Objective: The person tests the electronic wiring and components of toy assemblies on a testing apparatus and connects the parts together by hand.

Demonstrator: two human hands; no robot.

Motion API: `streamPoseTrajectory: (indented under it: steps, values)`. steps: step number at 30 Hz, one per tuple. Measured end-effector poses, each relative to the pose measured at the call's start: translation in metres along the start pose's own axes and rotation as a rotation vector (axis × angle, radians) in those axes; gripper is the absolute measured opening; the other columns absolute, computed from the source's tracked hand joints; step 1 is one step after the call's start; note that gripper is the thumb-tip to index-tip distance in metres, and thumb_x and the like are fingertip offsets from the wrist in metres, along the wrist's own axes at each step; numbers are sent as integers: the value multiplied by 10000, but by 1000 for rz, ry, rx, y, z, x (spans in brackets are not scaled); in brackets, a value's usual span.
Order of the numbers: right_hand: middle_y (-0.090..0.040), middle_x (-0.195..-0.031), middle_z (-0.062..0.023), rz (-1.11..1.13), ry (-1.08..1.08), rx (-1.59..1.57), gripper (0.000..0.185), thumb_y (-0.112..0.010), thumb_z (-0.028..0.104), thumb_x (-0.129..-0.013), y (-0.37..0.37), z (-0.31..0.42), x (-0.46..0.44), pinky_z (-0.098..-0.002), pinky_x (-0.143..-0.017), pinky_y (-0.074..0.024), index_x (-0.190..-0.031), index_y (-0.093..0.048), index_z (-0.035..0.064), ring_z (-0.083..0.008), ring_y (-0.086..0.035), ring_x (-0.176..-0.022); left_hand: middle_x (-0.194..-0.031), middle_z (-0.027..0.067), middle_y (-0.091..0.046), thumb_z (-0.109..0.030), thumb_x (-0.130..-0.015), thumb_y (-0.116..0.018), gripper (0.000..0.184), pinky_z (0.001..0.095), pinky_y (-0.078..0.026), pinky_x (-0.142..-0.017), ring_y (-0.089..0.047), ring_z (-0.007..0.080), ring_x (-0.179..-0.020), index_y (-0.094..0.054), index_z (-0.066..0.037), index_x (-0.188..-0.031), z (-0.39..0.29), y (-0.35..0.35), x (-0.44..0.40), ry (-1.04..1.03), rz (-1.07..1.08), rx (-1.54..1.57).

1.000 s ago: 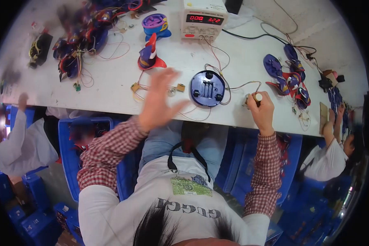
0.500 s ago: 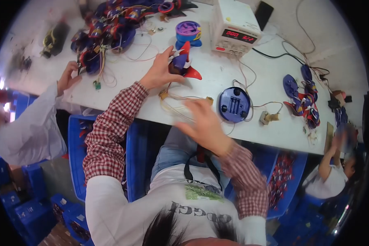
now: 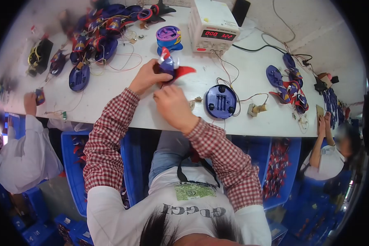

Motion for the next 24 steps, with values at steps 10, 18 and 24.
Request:
streamPoseTrajectory:
  steps: [10,18,24]
  values:
    - [-634,-801,-69,-166,-818,-722,190,-632,135,-857,109,-131,70,-231,-599,-437,-971,-599,-13,-124,-554,-677,-1027,125,-632,-42,-729,-739,557,278,-492,-813,-623,200,-907,-484,21,-1220,-23,-83,24,-131,83,481]
    - [-572,-917,-136,-212,-726,-148,250,-594,139,-834,79,-159,115,-321,-698,-462,-1033,-542,-4,-237,-552,-811,-982,134,-629,-337,-571,-858,605,293,-489,-718,-581,225,-735,-612,33,-981,-7,-147,7,-299,114,-388]
    - [-575,-934,-119,-297,-589,-399,222,-589,79,-836,84,-150,102,-313,-716,-472,-1041,-555,1,-231,-546,-797,-1175,197,-480,-500,-543,-845,689,404,-376,-949,-406,348,-1115,-620,-16,-978,27,-146,5,-523,-121,-441]
Point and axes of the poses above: each hand's wrist, its own x-axis away from the middle knuckle, its own y-axis out of the back of the hand, z = x × y, the point moved 3 cm from there along -x, towards the middle knuckle
